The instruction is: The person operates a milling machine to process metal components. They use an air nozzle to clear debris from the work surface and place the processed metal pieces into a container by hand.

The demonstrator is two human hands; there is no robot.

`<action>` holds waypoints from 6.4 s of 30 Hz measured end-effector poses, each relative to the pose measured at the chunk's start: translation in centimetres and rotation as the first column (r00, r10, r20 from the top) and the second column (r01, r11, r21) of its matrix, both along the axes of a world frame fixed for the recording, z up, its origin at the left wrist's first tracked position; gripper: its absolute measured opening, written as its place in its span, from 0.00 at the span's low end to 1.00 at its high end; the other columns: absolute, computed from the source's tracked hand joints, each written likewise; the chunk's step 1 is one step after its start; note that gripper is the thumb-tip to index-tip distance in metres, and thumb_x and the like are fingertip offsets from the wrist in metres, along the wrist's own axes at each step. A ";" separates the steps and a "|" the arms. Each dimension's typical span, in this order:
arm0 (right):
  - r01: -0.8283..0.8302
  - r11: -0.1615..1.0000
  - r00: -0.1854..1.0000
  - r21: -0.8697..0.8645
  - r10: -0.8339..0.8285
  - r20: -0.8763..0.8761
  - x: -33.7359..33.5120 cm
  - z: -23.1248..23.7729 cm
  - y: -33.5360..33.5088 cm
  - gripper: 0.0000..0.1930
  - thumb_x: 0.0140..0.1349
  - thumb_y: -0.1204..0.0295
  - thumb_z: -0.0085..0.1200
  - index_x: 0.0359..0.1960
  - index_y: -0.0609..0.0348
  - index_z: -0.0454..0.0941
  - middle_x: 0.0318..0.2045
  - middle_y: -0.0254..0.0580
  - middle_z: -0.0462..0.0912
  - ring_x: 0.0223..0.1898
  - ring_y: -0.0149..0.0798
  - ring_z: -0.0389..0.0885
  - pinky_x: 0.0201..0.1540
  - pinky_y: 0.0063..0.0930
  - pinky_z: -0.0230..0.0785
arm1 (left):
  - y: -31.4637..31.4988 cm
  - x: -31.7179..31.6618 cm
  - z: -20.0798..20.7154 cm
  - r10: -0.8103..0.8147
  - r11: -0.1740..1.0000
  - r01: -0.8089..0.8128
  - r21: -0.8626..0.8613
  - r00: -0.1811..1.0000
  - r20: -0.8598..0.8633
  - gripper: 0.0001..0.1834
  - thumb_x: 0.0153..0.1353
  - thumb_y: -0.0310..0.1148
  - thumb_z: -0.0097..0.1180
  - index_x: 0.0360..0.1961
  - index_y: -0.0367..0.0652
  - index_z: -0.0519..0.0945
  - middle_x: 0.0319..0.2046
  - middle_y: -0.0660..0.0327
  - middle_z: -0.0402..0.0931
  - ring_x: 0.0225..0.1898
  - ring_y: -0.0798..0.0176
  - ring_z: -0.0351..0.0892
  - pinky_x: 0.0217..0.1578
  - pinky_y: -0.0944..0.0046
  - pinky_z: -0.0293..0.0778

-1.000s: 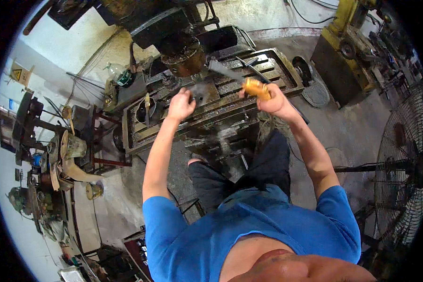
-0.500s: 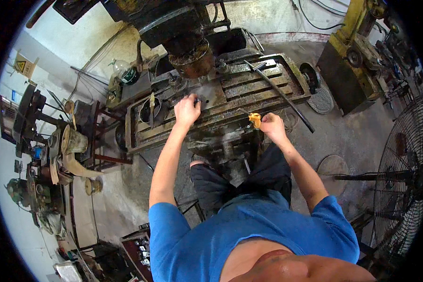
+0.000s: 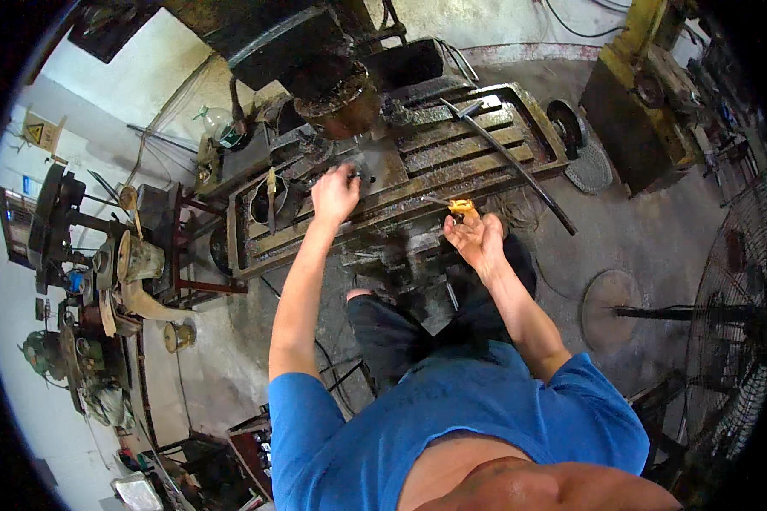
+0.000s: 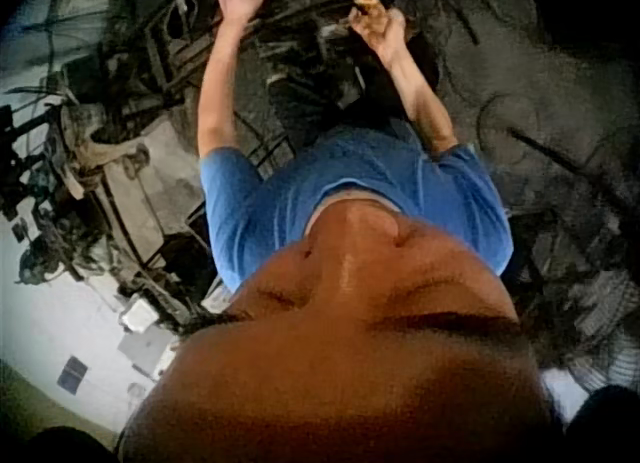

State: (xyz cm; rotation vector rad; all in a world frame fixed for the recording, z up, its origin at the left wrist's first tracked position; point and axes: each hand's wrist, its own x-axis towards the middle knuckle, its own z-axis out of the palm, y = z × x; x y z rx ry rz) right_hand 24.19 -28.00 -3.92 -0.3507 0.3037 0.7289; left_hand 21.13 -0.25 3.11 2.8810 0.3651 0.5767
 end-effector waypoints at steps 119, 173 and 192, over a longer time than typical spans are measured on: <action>0.676 0.639 -0.322 0.367 -0.191 0.927 6.6 26.0 -8.1 0.06 0.30 0.76 0.38 0.16 0.60 0.59 0.26 0.46 0.69 0.45 0.52 0.69 0.58 0.50 0.47 | -0.5 0.4 -2.4 0.318 0.748 -0.017 -0.663 0.887 0.335 0.13 0.56 0.31 0.47 0.38 0.35 0.78 0.32 0.46 0.77 0.37 0.50 0.78 0.37 0.60 0.71; 0.653 0.571 -0.622 0.498 0.029 0.783 9.3 30.5 -9.3 0.18 0.44 0.62 0.52 0.15 0.53 0.53 0.23 0.40 0.68 0.49 0.56 0.69 0.59 0.55 0.45 | -1.5 -2.1 -0.6 0.142 0.610 0.093 -0.787 0.964 0.224 0.17 0.62 0.32 0.44 0.48 0.31 0.70 0.23 0.61 0.72 0.14 0.73 0.65 0.14 0.71 0.64; 0.774 0.197 -0.617 0.601 0.025 0.786 9.4 37.0 -8.5 0.18 0.48 0.78 0.47 0.45 0.64 0.69 0.39 0.46 0.74 0.46 0.34 0.71 0.53 0.31 0.60 | 1.8 -7.1 0.1 0.190 0.916 -0.023 -0.401 0.905 0.381 0.12 0.59 0.30 0.46 0.40 0.34 0.75 0.35 0.48 0.77 0.37 0.54 0.78 0.37 0.61 0.71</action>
